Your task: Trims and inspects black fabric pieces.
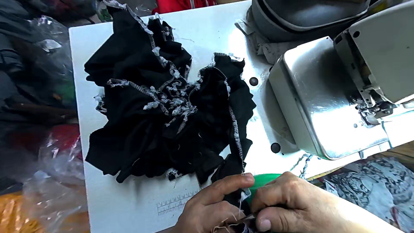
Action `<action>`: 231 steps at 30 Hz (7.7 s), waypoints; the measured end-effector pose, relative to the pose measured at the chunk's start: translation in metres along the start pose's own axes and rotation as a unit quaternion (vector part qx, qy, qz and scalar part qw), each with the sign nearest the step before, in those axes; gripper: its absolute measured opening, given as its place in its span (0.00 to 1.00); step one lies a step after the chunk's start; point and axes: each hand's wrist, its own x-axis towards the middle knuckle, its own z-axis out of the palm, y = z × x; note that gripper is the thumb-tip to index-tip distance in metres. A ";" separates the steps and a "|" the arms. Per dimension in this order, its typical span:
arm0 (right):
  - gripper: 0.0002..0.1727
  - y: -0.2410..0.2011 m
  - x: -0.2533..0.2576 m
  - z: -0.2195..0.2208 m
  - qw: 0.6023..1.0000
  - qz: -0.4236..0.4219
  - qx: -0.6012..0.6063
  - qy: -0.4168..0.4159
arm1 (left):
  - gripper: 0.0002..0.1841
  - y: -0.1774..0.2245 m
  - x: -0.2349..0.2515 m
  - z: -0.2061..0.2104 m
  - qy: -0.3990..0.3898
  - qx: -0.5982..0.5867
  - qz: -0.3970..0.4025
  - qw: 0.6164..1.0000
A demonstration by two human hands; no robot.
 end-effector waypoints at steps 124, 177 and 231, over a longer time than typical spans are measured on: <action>0.30 -0.004 0.002 -0.011 0.999 0.009 0.003 0.031 | 0.06 0.006 -0.005 -0.004 0.096 -0.023 -0.025 0.995; 0.17 -0.018 0.036 -0.003 0.986 -0.030 -0.115 0.120 | 0.13 0.023 0.021 0.003 0.234 0.001 -0.122 0.964; 0.35 -0.011 0.004 -0.001 0.989 -0.019 -0.026 0.148 | 0.04 0.032 0.000 -0.013 0.153 -0.027 -0.070 0.985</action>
